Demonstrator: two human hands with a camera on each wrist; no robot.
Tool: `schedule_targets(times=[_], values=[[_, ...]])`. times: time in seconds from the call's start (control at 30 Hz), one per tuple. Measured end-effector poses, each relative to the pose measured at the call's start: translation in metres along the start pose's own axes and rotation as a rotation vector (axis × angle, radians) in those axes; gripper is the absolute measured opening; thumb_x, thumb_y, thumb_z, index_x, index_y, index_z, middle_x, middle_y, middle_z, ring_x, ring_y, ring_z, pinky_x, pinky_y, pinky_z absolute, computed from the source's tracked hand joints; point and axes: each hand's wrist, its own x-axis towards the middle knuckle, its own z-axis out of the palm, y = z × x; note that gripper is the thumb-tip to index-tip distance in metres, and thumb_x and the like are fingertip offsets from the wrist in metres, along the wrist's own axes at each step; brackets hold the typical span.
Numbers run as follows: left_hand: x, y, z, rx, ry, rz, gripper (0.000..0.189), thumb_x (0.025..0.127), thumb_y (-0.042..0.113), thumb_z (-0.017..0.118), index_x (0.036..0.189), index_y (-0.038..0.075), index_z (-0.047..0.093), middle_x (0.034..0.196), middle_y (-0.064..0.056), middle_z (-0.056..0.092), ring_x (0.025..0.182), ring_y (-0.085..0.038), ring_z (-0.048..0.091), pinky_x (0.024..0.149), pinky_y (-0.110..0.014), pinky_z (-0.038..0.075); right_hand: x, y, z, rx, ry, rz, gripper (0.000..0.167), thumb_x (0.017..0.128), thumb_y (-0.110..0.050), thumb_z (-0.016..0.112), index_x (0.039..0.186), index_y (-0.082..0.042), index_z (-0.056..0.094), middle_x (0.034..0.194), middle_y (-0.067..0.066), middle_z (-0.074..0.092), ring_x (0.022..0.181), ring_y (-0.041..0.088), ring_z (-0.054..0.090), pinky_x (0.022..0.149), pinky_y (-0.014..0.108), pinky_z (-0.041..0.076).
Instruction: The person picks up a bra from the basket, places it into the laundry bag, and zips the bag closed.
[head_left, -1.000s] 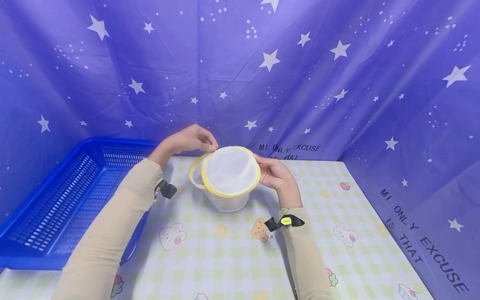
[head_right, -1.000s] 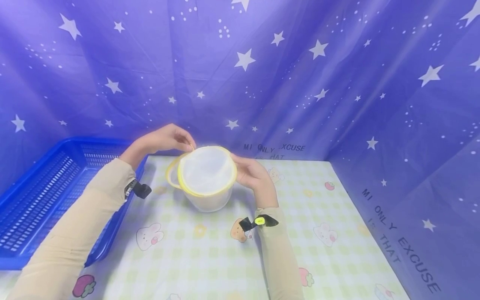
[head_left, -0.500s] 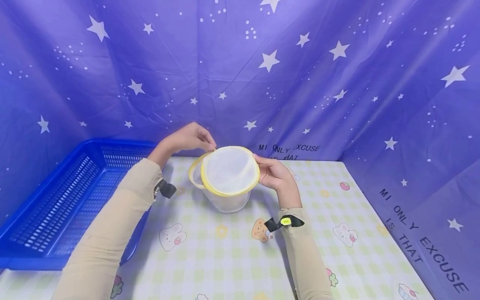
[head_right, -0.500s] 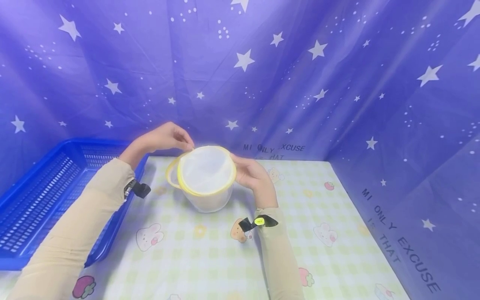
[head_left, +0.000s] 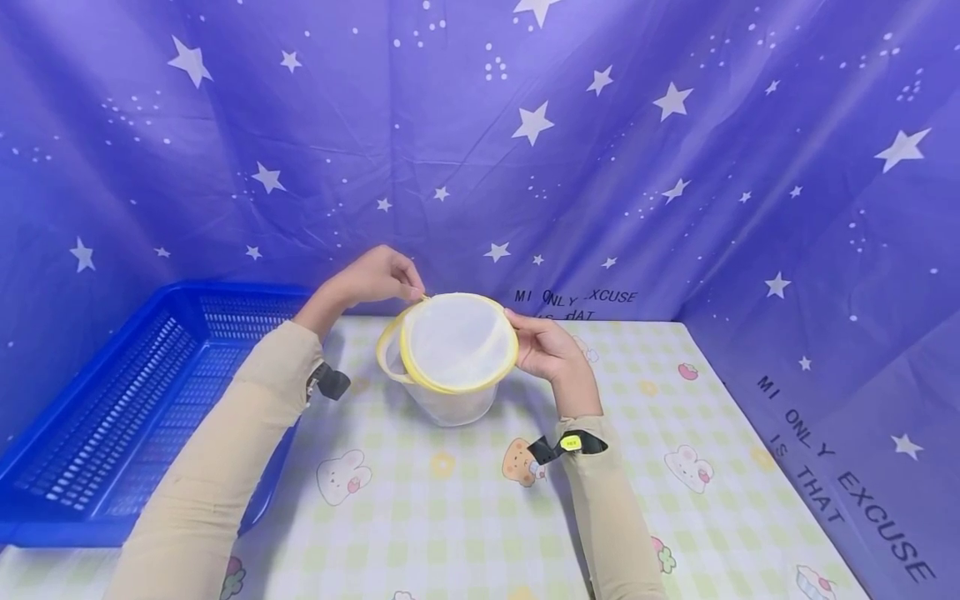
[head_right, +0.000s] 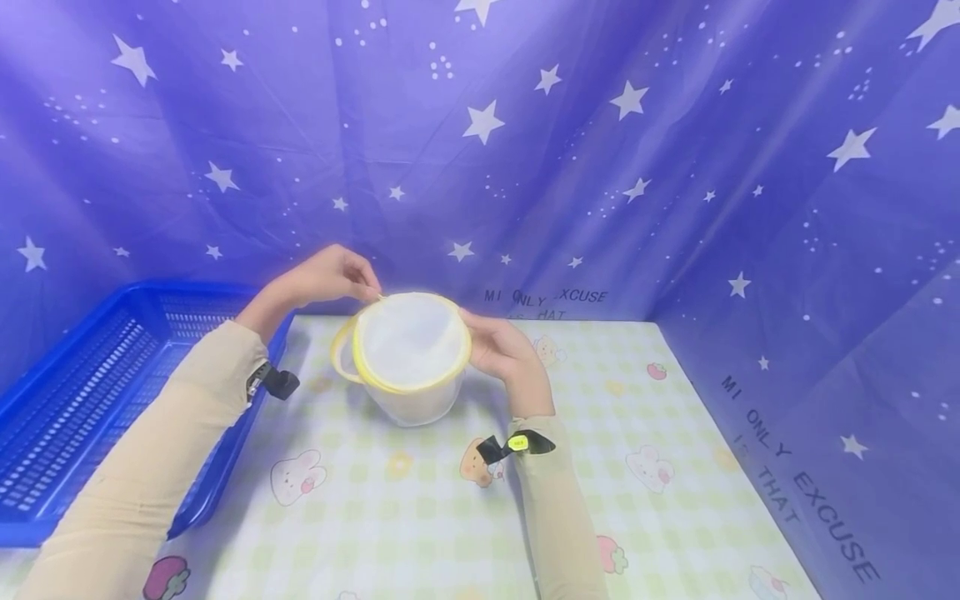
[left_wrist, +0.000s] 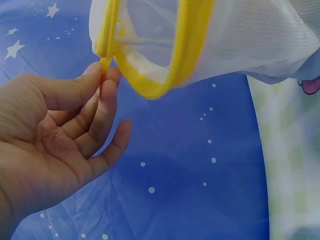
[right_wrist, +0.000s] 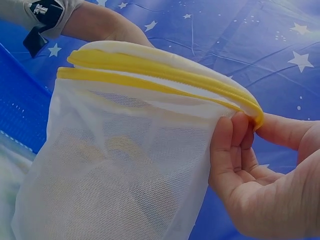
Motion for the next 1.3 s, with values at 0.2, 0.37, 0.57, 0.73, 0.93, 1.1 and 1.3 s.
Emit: schedule_targets(times=[0.2, 0.37, 0.57, 0.73, 0.93, 1.1, 1.3], values=[[-0.001, 0.001, 0.001, -0.009, 0.025, -0.010, 0.002, 0.086, -0.002, 0.072, 0.085, -0.001, 0.074, 0.082, -0.011, 0.075, 0.072, -0.010, 0.062, 0.074, -0.023, 0.050, -0.001, -0.001, 0.001, -0.006, 0.028, -0.010, 0.030, 0.108, -0.007, 0.042, 0.106, 0.002, 0.071, 0.101, 0.009, 0.071, 0.087, 0.017, 0.071, 0.078, 0.030, 0.061], [0.001, 0.000, 0.001, -0.013, 0.034, -0.005, 0.004, 0.086, -0.002, 0.072, 0.083, -0.001, 0.073, 0.081, -0.012, 0.075, 0.071, -0.011, 0.062, 0.074, -0.025, 0.049, -0.003, -0.001, 0.003, -0.049, 0.041, -0.038, 0.030, 0.106, -0.003, 0.043, 0.104, 0.002, 0.072, 0.101, 0.008, 0.072, 0.086, 0.016, 0.071, 0.078, 0.028, 0.060], [0.003, -0.003, 0.000, 0.012, 0.070, -0.016, 0.003, 0.085, -0.001, 0.072, 0.084, 0.000, 0.074, 0.080, -0.011, 0.074, 0.073, -0.012, 0.062, 0.073, -0.025, 0.049, -0.005, -0.001, 0.006, -0.203, 0.031, -0.078, 0.034, 0.107, 0.000, 0.039, 0.100, -0.002, 0.072, 0.092, 0.005, 0.074, 0.080, 0.012, 0.070, 0.073, 0.025, 0.060], [0.003, -0.003, 0.002, 0.027, 0.100, -0.046, 0.007, 0.087, 0.001, 0.072, 0.092, -0.003, 0.073, 0.084, -0.011, 0.073, 0.077, -0.015, 0.062, 0.074, -0.026, 0.051, -0.006, 0.001, 0.008, -0.325, 0.004, -0.113, 0.035, 0.107, 0.000, 0.039, 0.097, -0.005, 0.072, 0.088, 0.003, 0.074, 0.080, 0.011, 0.070, 0.076, 0.024, 0.060], [0.004, -0.003, 0.005, 0.032, 0.117, -0.079, 0.006, 0.088, 0.004, 0.073, 0.092, 0.000, 0.073, 0.085, -0.010, 0.072, 0.082, -0.019, 0.062, 0.079, -0.030, 0.052, -0.007, 0.003, 0.011, -0.470, 0.071, -0.189, 0.035, 0.105, 0.000, 0.045, 0.090, -0.010, 0.075, 0.085, -0.001, 0.074, 0.079, 0.009, 0.071, 0.076, 0.022, 0.061], [0.004, -0.004, 0.006, 0.029, 0.112, -0.079, 0.005, 0.088, 0.003, 0.072, 0.091, 0.000, 0.073, 0.081, -0.007, 0.070, 0.080, -0.018, 0.060, 0.078, -0.029, 0.050, -0.008, 0.004, 0.015, -0.535, 0.149, -0.224, 0.031, 0.102, -0.001, 0.053, 0.084, -0.013, 0.075, 0.081, -0.002, 0.074, 0.075, 0.008, 0.070, 0.073, 0.021, 0.061], [0.003, -0.004, 0.005, 0.017, 0.107, -0.054, 0.006, 0.087, -0.001, 0.071, 0.083, 0.004, 0.072, 0.078, -0.006, 0.070, 0.077, -0.015, 0.060, 0.077, -0.028, 0.049, -0.009, 0.005, 0.017, -0.552, 0.179, -0.251, 0.030, 0.100, 0.001, 0.054, 0.082, -0.013, 0.074, 0.077, -0.003, 0.073, 0.069, 0.006, 0.068, 0.069, 0.020, 0.060]])
